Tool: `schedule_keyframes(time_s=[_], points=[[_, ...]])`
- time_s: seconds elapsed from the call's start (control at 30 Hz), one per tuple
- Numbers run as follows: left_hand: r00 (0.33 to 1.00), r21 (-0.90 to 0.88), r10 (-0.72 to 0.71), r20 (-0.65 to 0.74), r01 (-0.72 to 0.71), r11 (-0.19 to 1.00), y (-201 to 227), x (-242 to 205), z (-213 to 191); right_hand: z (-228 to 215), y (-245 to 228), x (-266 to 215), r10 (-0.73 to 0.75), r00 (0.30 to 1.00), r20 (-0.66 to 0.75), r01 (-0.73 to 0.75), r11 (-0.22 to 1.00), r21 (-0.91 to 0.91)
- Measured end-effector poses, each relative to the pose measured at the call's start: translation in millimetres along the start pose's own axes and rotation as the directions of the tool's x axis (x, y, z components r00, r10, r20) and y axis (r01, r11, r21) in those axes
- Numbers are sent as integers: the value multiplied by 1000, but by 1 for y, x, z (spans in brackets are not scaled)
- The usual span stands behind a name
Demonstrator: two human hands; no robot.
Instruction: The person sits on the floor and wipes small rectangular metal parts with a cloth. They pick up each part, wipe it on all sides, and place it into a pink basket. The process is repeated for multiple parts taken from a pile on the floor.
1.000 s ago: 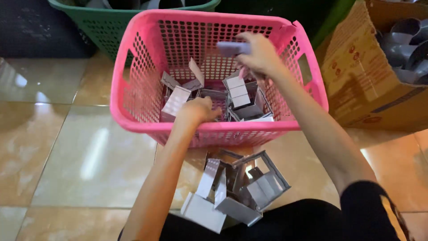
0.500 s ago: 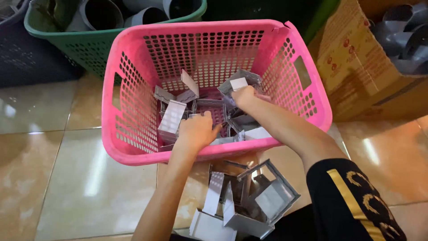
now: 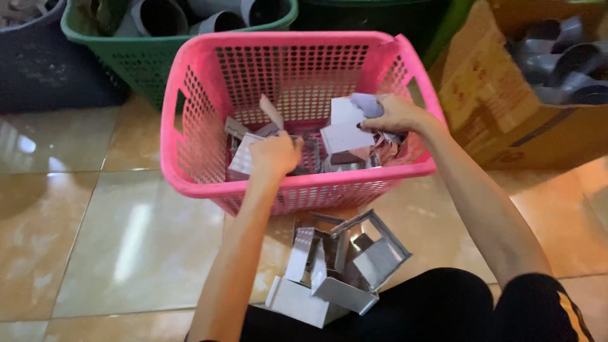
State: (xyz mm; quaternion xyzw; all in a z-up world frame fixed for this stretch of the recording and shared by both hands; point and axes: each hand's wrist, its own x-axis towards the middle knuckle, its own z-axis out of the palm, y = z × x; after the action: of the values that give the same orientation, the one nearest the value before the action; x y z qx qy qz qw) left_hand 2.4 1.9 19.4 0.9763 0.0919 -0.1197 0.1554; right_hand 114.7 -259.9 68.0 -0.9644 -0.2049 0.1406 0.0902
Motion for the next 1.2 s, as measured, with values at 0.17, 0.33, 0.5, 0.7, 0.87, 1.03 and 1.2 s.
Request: schedule_keyframes(time_s=[0.17,0.33,0.5,0.7,0.87,1.03,1.2], points=[[896,-48,61,-440,-92,995,7,-18,-14,4,45,-52,255,917,-306,115,567,815],[775,-397,104,-624,-428,812,29,-86,-17,19,-17,-137,229,779,-583,519,285,806],[729,-656,131,-672,-667,353,30,-119,70,85,-45,-174,122,765,-633,613,168,772],[747,-848,-541,-387,-518,-110,103,-243,5,86,-93,-257,-57,878,-474,431,525,734],[948,-949,-267,-173,-233,-211,32,-217,78,91,-85,-279,-27,788,-615,582,360,729],[973,-958,-129,-189,-212,-194,64,-253,121,111,-124,-309,-115,805,-583,492,678,545],[984,-736,-176,-34,-144,-662,55,-256,157,163,-149,-330,-209,747,-630,545,736,401]])
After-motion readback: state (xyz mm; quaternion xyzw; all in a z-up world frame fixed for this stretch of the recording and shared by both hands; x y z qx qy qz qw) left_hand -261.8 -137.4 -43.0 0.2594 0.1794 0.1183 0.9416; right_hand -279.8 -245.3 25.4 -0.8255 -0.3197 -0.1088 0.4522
